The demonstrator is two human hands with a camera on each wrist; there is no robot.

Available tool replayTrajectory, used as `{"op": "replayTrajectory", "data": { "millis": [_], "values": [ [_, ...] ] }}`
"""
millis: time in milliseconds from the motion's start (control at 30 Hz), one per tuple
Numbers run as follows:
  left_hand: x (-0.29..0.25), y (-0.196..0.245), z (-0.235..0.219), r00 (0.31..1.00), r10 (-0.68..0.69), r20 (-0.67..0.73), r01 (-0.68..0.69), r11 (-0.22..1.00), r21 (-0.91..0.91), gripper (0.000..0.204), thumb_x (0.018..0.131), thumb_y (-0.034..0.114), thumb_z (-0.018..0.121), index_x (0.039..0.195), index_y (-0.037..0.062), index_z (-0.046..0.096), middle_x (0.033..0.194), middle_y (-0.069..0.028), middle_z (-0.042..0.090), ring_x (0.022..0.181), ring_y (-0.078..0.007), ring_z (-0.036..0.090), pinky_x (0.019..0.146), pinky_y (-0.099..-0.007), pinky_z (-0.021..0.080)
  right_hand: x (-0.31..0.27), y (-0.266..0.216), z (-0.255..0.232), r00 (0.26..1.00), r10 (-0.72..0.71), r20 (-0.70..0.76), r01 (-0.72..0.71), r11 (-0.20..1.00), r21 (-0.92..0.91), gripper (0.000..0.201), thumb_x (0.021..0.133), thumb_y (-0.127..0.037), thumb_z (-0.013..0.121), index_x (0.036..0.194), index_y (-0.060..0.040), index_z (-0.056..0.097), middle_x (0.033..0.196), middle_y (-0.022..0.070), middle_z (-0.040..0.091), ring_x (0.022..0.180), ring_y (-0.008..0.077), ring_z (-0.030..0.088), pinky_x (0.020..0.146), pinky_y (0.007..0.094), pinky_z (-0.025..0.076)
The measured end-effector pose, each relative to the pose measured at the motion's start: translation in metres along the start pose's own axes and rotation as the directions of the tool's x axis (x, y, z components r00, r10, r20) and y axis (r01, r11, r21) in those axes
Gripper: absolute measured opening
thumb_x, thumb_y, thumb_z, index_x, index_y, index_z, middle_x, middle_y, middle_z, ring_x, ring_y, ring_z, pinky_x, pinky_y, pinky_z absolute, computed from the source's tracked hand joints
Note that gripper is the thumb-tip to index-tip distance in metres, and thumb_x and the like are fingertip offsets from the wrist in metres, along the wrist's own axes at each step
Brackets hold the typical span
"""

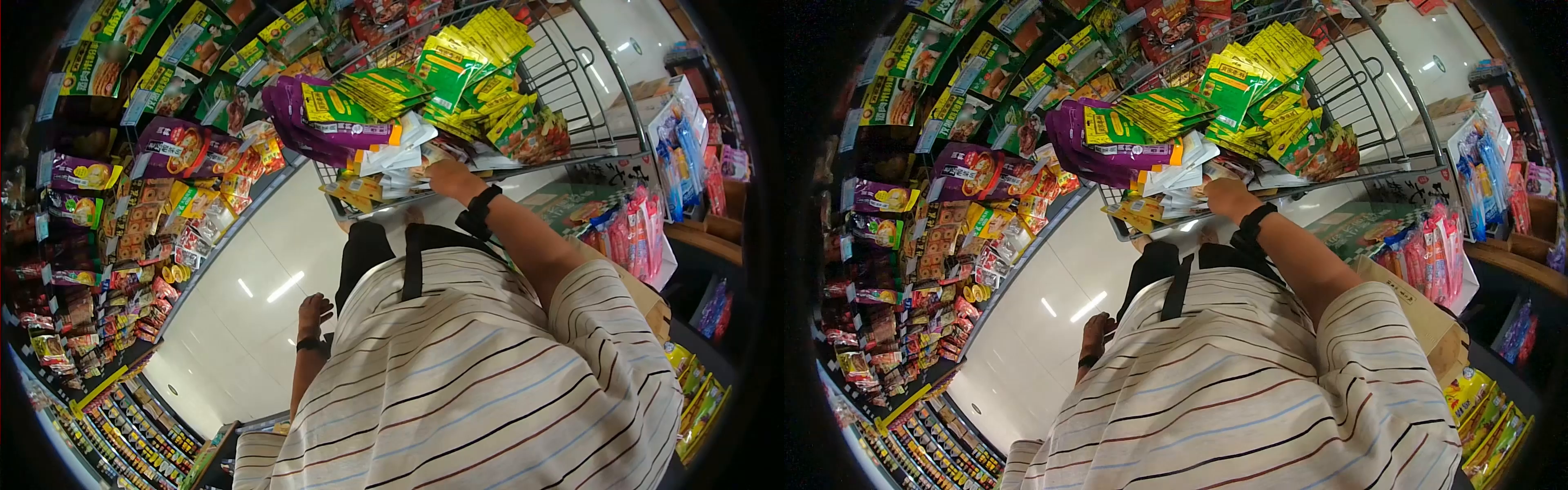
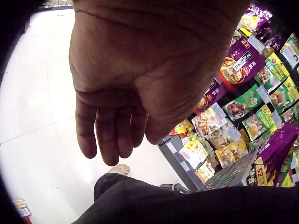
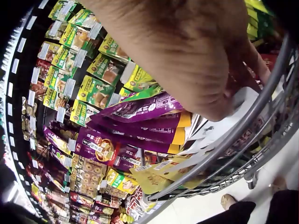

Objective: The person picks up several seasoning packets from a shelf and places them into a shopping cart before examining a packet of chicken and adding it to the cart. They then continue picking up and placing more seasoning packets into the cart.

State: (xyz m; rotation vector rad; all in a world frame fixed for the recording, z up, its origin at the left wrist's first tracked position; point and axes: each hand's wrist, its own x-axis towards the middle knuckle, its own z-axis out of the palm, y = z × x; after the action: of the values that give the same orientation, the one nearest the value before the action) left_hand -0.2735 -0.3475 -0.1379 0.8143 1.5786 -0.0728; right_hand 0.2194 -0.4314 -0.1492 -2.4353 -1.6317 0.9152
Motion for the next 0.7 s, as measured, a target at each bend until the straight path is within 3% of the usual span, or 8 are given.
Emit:
{"op": "replayTrajectory", "data": {
  "millis": [167, 367, 467, 567, 700],
  "values": [
    [0.004, -0.001, -0.001, 1.0, 0.016, 0.003, -0.016, 1.0, 0.001, 0.036, 0.09, 0.03, 0.059, 0.116, 0.004, 0.059, 0.1, -0.0106, 0.067, 0.089, -0.0235, 0.068, 0.075, -0.0395, 0.056, -0.003, 0.005, 0.002, 0.997, -0.073, -0.032, 0.074, 0.997, 0.018, 0.023, 0.082, -0.013, 0.052, 0.095, -0.0083, 0.07, 0.097, 0.0182, 0.069, 0.094, 0.0371, 0.065, 0.083, 0.0485, 0.052],
    [0.005, -0.003, -0.003, 1.0, 0.01, -0.01, -0.01, 1.0, 0.007, 0.037, 0.091, 0.03, 0.058, 0.118, 0.0036, 0.058, 0.101, -0.0111, 0.067, 0.089, -0.024, 0.068, 0.075, -0.0397, 0.056, -0.011, 0.006, -0.013, 0.984, -0.008, -0.178, 0.035, 0.988, 0.149, 0.023, 0.083, -0.014, 0.052, 0.097, -0.008, 0.068, 0.097, 0.022, 0.067, 0.093, 0.0391, 0.065, 0.083, 0.0493, 0.051],
    [0.005, -0.001, -0.003, 1.0, 0.002, -0.01, -0.002, 1.0, 0.023, 0.038, 0.091, 0.029, 0.058, 0.118, 0.0031, 0.057, 0.101, -0.0114, 0.066, 0.091, -0.0243, 0.068, 0.076, -0.0398, 0.056, -0.009, 0.007, -0.019, 1.0, 0.002, -0.016, 0.0, 0.991, 0.137, 0.022, 0.083, -0.015, 0.053, 0.098, -0.0079, 0.067, 0.096, 0.0233, 0.067, 0.093, 0.0409, 0.065, 0.081, 0.05, 0.051],
    [0.002, 0.005, -0.001, 1.0, -0.003, 0.01, 0.003, 0.999, 0.043, 0.037, 0.091, 0.028, 0.057, 0.118, 0.0026, 0.057, 0.101, -0.0115, 0.066, 0.092, -0.0244, 0.068, 0.077, -0.0405, 0.055, -0.012, 0.006, -0.016, 1.0, -0.02, -0.009, 0.021, 0.994, 0.111, 0.023, 0.082, -0.015, 0.053, 0.099, -0.0081, 0.067, 0.094, 0.0229, 0.067, 0.092, 0.0413, 0.065, 0.081, 0.0494, 0.052],
    [0.01, 0.004, -0.003, 0.988, 0.12, 0.097, -0.138, 0.97, 0.201, 0.035, 0.09, 0.028, 0.056, 0.115, 0.0029, 0.057, 0.101, -0.0116, 0.066, 0.09, -0.0245, 0.067, 0.076, -0.0407, 0.055, -0.017, -0.003, -0.026, 0.999, -0.054, -0.002, 0.054, 0.993, 0.109, 0.022, 0.083, -0.015, 0.053, 0.098, -0.0074, 0.067, 0.094, 0.0213, 0.068, 0.092, 0.0401, 0.065, 0.081, 0.0485, 0.052]
  ]
}}
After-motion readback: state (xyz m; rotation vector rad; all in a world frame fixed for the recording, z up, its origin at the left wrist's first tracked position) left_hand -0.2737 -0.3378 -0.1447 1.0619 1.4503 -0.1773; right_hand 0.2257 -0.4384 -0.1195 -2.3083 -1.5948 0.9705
